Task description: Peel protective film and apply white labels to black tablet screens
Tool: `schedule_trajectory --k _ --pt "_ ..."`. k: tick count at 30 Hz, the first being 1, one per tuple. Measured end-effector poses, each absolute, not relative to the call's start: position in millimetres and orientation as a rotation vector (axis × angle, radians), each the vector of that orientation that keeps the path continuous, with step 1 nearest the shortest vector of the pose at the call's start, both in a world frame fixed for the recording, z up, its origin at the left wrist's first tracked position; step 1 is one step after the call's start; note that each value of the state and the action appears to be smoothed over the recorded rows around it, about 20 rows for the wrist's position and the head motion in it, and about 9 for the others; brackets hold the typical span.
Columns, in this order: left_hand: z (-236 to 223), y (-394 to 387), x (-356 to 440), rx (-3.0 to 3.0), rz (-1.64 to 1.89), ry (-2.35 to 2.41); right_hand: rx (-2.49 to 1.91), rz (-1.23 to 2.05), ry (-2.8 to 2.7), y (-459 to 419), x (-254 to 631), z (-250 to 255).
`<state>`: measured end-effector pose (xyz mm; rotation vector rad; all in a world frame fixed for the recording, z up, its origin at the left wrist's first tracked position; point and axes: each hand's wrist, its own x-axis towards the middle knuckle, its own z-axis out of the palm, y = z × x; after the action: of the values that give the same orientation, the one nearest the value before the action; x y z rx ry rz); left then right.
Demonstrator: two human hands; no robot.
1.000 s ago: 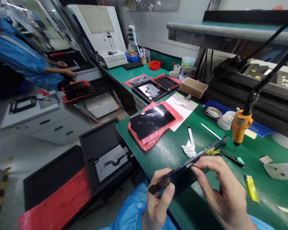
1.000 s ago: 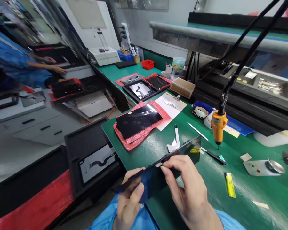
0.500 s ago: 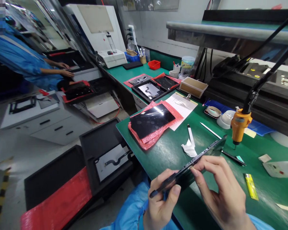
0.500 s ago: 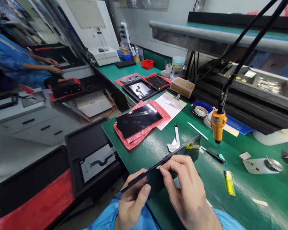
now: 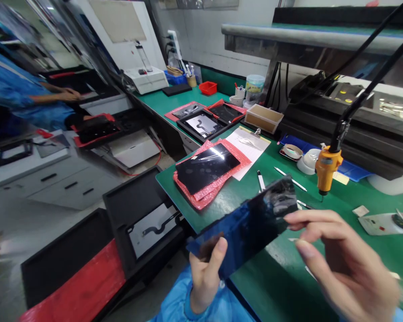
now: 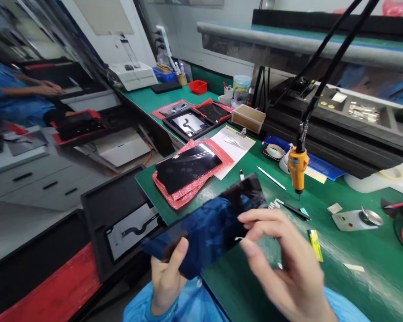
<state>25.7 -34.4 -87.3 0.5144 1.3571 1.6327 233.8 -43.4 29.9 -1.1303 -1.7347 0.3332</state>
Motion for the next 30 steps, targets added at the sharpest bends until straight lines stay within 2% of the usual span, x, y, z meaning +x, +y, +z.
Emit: schedule_trajectory --k 4,8,20,30 --pt "-74 -4 20 0.228 1.757 1.344 -1.220 0.284 -1.542 -47 255 37" --pt "-77 23 7 0.058 1.728 1.319 -1.275 0.299 -1.496 -38 279 27" --pt "-109 45 13 0.224 1.649 1.273 -1.654 0.647 -1.704 -6 375 -56" --pt "-108 44 11 0.228 1.628 1.268 -1.878 0.590 -1.881 4 392 -91"
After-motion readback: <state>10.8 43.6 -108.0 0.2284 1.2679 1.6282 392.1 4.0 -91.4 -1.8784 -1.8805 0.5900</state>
